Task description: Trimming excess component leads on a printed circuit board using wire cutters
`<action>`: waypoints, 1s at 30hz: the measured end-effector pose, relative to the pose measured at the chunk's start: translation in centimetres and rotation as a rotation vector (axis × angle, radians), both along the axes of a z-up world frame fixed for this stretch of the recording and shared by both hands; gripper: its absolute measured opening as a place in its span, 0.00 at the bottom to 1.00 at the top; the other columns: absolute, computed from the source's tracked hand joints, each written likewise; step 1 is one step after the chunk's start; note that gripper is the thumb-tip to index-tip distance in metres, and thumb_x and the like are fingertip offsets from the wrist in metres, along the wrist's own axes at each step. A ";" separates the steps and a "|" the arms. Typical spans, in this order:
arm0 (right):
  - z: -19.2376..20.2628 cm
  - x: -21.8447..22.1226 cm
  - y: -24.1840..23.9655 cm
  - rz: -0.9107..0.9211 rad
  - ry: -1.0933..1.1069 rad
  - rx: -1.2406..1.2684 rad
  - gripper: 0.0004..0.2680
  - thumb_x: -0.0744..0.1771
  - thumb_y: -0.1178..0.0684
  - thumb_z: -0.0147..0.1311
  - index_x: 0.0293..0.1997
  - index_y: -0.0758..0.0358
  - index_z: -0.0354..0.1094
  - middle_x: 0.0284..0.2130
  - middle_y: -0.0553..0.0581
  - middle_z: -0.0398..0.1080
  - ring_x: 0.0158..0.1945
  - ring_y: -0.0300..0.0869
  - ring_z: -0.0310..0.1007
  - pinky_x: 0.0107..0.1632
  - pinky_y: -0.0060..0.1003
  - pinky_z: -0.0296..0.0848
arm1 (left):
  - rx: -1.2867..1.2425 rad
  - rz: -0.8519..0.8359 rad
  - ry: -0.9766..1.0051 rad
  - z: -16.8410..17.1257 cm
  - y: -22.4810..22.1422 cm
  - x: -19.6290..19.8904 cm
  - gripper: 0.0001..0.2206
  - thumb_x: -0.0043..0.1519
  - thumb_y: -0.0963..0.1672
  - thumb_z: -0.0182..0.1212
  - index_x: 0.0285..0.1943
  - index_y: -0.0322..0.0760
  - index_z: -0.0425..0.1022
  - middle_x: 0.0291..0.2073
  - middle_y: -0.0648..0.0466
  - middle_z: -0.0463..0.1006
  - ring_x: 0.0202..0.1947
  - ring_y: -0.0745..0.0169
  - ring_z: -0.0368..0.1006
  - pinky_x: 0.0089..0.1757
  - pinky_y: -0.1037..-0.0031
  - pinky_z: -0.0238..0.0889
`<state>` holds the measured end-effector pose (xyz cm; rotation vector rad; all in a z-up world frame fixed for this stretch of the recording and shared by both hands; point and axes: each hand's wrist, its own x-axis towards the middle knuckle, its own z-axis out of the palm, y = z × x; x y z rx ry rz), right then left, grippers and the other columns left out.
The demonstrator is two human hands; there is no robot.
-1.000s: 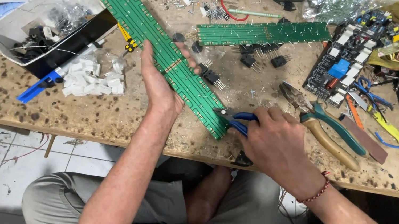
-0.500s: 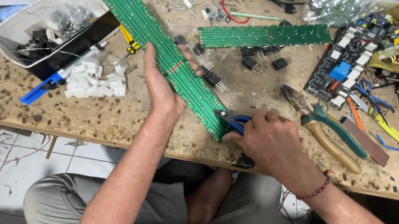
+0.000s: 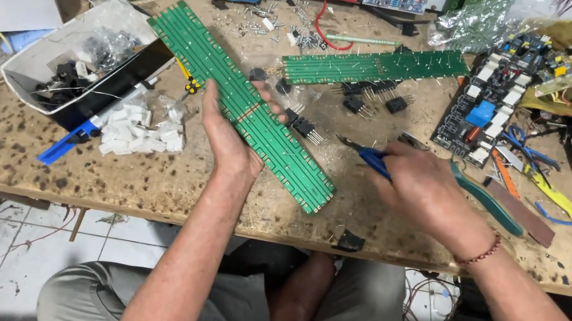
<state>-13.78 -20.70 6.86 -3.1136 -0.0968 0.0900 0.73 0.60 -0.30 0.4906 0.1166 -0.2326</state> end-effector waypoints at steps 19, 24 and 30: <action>-4.1 -0.8 -2.2 0.209 -0.680 -0.359 0.16 0.70 0.38 0.51 0.30 0.59 0.75 0.38 0.58 0.75 0.40 0.49 0.75 0.39 0.40 0.68 | -0.038 0.083 -0.294 1.2 -0.1 -1.6 0.37 0.65 0.62 0.32 0.50 0.29 0.77 0.28 0.43 0.80 0.26 0.54 0.81 0.33 0.62 0.82; -2.3 -2.7 3.3 0.379 -0.697 -0.359 0.18 0.67 0.34 0.57 0.26 0.60 0.73 0.34 0.60 0.71 0.36 0.51 0.76 0.40 0.44 0.75 | -0.056 0.074 -0.228 0.6 0.0 -1.1 0.37 0.64 0.63 0.35 0.48 0.29 0.78 0.28 0.42 0.79 0.26 0.51 0.81 0.33 0.58 0.82; -2.8 -2.8 4.6 0.414 -0.732 -0.430 0.18 0.67 0.36 0.57 0.25 0.62 0.69 0.35 0.62 0.68 0.34 0.52 0.72 0.38 0.45 0.72 | -0.076 0.079 -0.250 0.2 0.1 -0.7 0.36 0.65 0.63 0.36 0.48 0.30 0.78 0.29 0.42 0.80 0.27 0.52 0.82 0.33 0.59 0.82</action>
